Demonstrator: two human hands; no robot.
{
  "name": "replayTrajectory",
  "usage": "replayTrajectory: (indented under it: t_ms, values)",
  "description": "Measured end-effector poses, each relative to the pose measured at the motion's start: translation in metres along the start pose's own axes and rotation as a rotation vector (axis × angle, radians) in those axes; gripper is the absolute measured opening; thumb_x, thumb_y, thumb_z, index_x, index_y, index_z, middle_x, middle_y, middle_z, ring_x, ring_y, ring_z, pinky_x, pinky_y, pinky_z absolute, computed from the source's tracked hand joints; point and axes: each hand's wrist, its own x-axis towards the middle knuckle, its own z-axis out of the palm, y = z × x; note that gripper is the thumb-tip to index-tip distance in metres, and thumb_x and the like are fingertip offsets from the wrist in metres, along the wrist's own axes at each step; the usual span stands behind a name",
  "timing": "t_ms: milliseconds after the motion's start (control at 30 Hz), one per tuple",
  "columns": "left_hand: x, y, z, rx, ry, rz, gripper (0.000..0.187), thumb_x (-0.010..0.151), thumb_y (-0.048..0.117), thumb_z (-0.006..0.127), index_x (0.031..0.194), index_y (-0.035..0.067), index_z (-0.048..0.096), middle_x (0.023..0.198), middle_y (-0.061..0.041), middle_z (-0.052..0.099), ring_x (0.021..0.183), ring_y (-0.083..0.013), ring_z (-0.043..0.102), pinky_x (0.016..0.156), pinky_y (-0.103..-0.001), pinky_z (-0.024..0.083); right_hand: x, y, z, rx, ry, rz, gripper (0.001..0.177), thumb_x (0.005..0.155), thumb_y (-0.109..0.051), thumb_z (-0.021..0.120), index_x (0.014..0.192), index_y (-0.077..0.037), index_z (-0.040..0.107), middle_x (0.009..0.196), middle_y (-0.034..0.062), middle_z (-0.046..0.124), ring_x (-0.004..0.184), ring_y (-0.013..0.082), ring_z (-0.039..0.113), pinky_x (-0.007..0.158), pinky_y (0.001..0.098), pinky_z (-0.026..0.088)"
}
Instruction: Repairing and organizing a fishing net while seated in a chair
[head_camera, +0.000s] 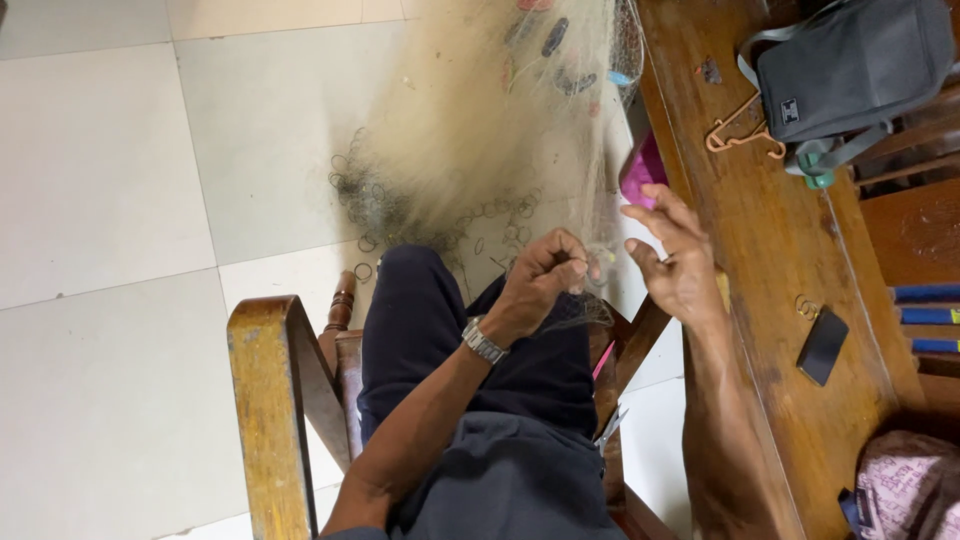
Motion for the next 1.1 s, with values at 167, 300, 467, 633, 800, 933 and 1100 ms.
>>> replayTrajectory:
  t_ms: [167,300,467,633,800,933,1100]
  values:
    - [-0.012,-0.042,-0.013,-0.246,0.154,-0.087,0.004,0.089,0.003,0.054,0.090,0.005,0.051,0.077,-0.012,0.063,0.061,-0.0073,0.056,0.056,-0.020,0.046,-0.058,0.015,0.034,-0.065,0.359,0.109,0.013,0.094,-0.010,0.058,0.099,0.002,0.063,0.094,0.0182,0.055,0.086,0.0285,0.056,0.079,0.0369,0.044]
    - [-0.016,-0.035,-0.004,-0.286,0.185,-0.159,0.005,0.088,0.002,0.055,0.090,0.002,0.050,0.069,-0.013,0.060,0.055,-0.0113,0.058,0.049,-0.023,0.049,-0.086,-0.005,0.071,0.603,0.363,0.726,0.031,0.097,-0.015,0.044,0.071,-0.003,0.056,0.050,0.0072,0.046,0.037,0.0103,0.041,0.039,0.0204,0.034]
    - [-0.007,-0.010,0.004,-0.060,0.139,-0.098,0.003,0.086,0.001,0.056,0.086,0.001,0.053,0.063,-0.006,0.055,0.056,-0.0062,0.052,0.051,-0.019,0.042,-0.064,-0.013,0.078,0.848,0.452,0.791,0.016,0.094,-0.015,0.050,0.084,-0.003,0.054,0.059,0.0067,0.045,0.037,0.0080,0.038,0.030,0.0178,0.030]
    - [-0.011,-0.014,-0.004,0.031,0.089,-0.074,0.004,0.089,0.001,0.054,0.085,0.002,0.054,0.062,-0.007,0.054,0.055,-0.0104,0.053,0.053,-0.021,0.042,-0.070,0.001,0.086,0.711,0.321,0.855,0.022,0.092,-0.018,0.055,0.077,-0.002,0.055,0.054,0.0108,0.050,0.031,0.0094,0.037,0.026,0.0200,0.030]
    - [-0.016,-0.029,-0.015,0.123,0.093,-0.075,0.003,0.088,0.001,0.056,0.086,0.002,0.055,0.065,-0.006,0.054,0.059,-0.0069,0.047,0.055,-0.021,0.039,-0.063,-0.006,0.080,0.779,0.463,0.842,0.006,0.084,-0.004,0.060,0.083,-0.003,0.054,0.060,0.0106,0.051,0.038,0.0091,0.040,0.030,0.0204,0.036]
    - [-0.012,-0.010,-0.001,0.137,0.079,-0.078,0.002,0.088,0.001,0.054,0.087,0.002,0.054,0.066,-0.005,0.053,0.060,-0.0067,0.046,0.055,-0.022,0.037,-0.059,-0.023,0.078,0.767,0.482,0.891,0.014,0.086,-0.013,0.061,0.079,-0.005,0.052,0.059,0.0118,0.054,0.033,0.0111,0.044,0.026,0.0222,0.037]
    - [-0.019,-0.020,-0.005,0.076,0.065,-0.084,0.003,0.088,-0.001,0.053,0.087,0.002,0.053,0.065,-0.008,0.054,0.054,-0.0095,0.051,0.053,-0.022,0.041,-0.070,-0.019,0.089,0.923,0.488,0.982,0.026,0.091,-0.021,0.054,0.072,-0.004,0.051,0.053,0.0115,0.052,0.033,0.0102,0.039,0.028,0.0198,0.033]
